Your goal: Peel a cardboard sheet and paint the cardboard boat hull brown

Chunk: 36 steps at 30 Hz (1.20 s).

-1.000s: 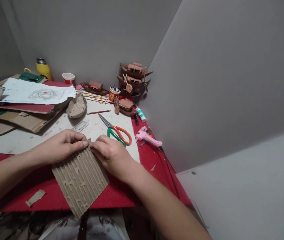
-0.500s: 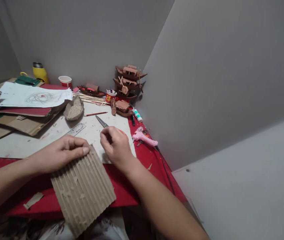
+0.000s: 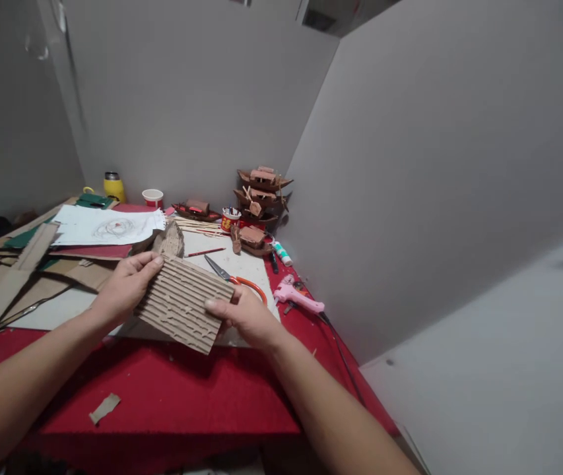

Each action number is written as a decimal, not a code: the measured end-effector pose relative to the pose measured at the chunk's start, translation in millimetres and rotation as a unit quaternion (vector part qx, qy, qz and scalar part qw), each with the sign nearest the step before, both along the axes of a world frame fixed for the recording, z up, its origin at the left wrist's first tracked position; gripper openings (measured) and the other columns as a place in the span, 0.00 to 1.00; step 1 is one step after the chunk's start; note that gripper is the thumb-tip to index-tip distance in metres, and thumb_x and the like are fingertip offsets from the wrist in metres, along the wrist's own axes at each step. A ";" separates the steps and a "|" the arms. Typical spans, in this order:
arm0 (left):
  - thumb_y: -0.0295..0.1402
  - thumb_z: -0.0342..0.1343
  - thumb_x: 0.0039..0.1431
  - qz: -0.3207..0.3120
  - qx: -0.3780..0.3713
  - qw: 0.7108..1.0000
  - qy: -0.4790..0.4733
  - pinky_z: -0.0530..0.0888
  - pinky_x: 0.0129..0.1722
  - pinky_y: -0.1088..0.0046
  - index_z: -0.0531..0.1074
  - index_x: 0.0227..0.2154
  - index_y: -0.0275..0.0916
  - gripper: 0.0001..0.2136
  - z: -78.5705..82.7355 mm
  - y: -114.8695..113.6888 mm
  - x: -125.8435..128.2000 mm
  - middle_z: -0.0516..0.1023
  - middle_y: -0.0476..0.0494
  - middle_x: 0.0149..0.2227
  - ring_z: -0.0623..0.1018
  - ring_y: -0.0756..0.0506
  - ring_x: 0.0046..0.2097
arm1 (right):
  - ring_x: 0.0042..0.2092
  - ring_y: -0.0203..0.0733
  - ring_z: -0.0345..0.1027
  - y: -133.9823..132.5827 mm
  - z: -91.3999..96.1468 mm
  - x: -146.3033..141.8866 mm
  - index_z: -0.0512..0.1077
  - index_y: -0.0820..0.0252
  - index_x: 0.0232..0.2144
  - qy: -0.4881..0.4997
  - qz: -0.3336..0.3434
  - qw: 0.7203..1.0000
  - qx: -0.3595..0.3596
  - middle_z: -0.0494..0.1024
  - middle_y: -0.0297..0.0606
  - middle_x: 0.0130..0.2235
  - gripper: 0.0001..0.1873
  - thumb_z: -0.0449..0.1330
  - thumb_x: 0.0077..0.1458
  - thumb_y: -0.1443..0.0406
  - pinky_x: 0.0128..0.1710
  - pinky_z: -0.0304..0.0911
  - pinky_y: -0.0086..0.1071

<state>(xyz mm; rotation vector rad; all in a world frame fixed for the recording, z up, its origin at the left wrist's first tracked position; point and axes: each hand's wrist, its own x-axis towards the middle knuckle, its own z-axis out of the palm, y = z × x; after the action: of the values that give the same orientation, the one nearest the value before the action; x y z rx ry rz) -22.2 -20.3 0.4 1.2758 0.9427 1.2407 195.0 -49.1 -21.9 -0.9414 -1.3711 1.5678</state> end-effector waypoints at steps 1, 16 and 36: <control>0.44 0.59 0.51 -0.002 0.001 1.000 -0.001 0.64 0.24 0.79 0.69 0.24 0.36 0.14 -1.5 1.4 -0.5 0.71 0.54 0.21 0.68 0.52 0.24 | 0.25 0.36 0.69 0.3 -0.5 -1.0 0.75 0.63 0.36 0.004 -0.003 1.000 -0.011 0.77 0.33 0.26 0.20 0.70 0.41 0.57 0.24 0.64 0.27; 0.44 0.60 0.51 -0.115 -0.062 0.991 -0.026 0.69 0.20 0.77 0.71 0.29 0.34 0.15 2.6 4.5 -5.3 0.75 0.46 0.23 0.74 0.50 0.21 | 0.35 0.44 0.77 10.2 9.3 3.6 0.76 0.61 0.38 0.128 -0.104 0.986 -0.036 0.83 0.40 0.36 0.18 0.69 0.42 0.63 0.34 0.72 0.34; 0.37 0.53 0.62 0.025 0.115 0.902 0.416 0.75 0.45 0.59 0.69 0.49 0.37 0.15 -37.7 26.0 0.6 0.73 0.40 0.50 0.75 0.43 0.46 | 0.23 0.37 0.72 26.4 1.7 9.9 0.74 0.60 0.37 0.181 -0.215 0.955 -0.094 0.82 0.36 0.28 0.09 0.60 0.51 0.69 0.18 0.66 0.25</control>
<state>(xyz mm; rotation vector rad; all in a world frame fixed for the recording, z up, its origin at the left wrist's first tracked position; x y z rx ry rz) -21.5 5.7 -37.4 2.0525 1.4558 0.8357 204.9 -22.8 -20.2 -0.9318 -0.7126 1.4558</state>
